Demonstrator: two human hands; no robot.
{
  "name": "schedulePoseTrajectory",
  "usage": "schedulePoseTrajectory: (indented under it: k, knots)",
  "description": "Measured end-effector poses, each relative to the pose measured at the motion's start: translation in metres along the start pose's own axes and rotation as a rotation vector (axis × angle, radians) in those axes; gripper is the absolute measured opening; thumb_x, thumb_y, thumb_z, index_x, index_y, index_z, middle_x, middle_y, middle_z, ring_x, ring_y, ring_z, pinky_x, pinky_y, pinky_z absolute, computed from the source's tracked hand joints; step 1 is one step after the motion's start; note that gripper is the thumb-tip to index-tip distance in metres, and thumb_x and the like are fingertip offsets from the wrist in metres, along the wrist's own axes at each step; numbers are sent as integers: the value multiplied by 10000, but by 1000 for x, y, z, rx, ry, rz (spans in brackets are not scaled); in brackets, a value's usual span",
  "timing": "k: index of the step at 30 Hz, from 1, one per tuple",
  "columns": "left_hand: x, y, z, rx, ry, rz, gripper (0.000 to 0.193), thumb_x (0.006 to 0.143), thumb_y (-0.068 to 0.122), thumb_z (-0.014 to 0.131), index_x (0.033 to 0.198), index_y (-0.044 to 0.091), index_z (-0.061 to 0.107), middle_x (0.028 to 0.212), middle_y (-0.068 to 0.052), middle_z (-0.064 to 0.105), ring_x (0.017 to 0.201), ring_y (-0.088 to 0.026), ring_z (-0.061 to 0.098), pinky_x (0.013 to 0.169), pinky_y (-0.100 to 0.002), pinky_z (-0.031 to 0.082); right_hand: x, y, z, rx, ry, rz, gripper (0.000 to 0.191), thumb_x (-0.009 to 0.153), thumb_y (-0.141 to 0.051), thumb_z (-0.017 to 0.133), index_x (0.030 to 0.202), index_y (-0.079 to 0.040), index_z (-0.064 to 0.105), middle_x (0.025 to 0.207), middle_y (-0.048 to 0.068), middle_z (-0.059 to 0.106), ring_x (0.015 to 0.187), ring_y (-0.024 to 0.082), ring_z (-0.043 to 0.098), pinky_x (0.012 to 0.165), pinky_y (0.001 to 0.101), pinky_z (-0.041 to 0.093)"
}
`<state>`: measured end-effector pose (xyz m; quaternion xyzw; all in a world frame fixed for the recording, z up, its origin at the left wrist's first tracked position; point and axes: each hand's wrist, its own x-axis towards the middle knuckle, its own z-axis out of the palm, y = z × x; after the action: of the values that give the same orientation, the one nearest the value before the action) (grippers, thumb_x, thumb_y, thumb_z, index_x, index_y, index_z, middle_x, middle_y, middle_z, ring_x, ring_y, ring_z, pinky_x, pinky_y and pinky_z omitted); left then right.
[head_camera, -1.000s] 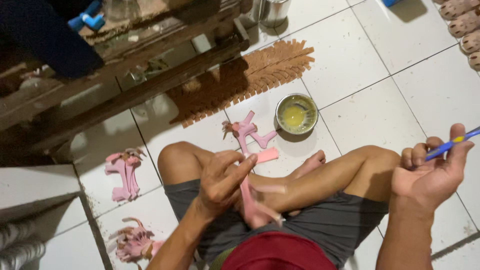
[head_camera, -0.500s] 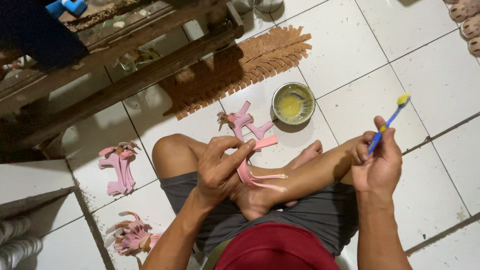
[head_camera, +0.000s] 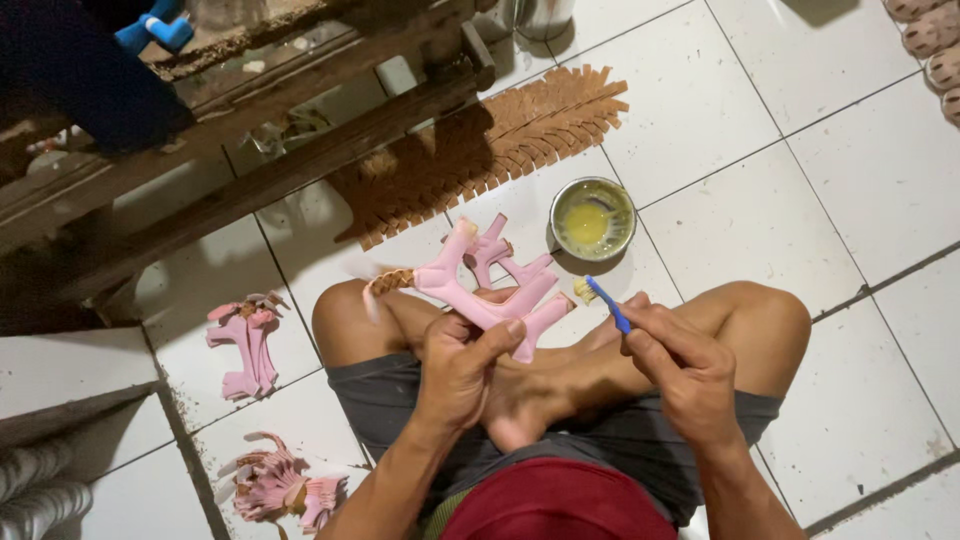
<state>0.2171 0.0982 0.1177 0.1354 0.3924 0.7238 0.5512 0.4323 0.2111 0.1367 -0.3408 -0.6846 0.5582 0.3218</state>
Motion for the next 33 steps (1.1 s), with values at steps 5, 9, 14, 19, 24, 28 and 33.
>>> schedulePoseTrajectory:
  k: [5,9,14,19,24,28,33]
  knots:
    - [-6,16,14,11,-77,-12,457,917,9,659,1338,-145,569,1342,-255,654,1204,-307,677,1071,-380,545,3,-11,2,-49,-15,-67,293,978,33,623,1262,43,694,859,35,623,738,78,530,611,209,420]
    - [-7,18,17,-51,-82,-51,462,911,3,651,1336,-153,560,1423,-279,613,1264,-374,654,1091,-380,550,4,-12,3,28,25,56,312,985,-10,621,1285,16,704,872,16,620,721,62,511,597,206,401]
    - [-10,-1,20,53,-42,-85,466,924,44,692,1349,-119,592,1305,-191,688,1133,-228,692,955,-324,566,8,6,21,50,22,256,242,892,-38,738,1123,34,743,779,-22,572,668,50,499,578,206,403]
    - [-16,-9,24,64,0,-112,525,884,15,747,1367,-134,605,1232,-153,722,977,-150,665,825,-275,549,5,15,37,30,-1,134,131,1036,-66,687,955,24,735,657,-55,499,599,55,417,612,196,353]
    - [-12,3,27,-152,42,-140,523,835,-14,715,1329,-116,577,1287,-162,712,1137,-220,712,940,-279,577,12,-2,27,334,-5,407,262,937,17,596,1190,4,662,809,12,610,729,86,549,694,216,460]
    - [-9,16,24,-81,21,-101,519,863,-31,705,1354,-140,578,1260,-213,710,1155,-248,700,964,-295,574,14,-21,9,-76,-119,-105,334,977,53,589,1303,61,663,885,80,626,827,134,573,750,260,471]
    - [-12,21,24,48,-35,-113,497,900,-26,721,1370,-147,610,1183,-235,741,925,-141,668,757,-232,530,13,-28,3,-183,-86,-182,292,926,75,642,1208,38,707,904,77,669,803,125,613,690,238,478]
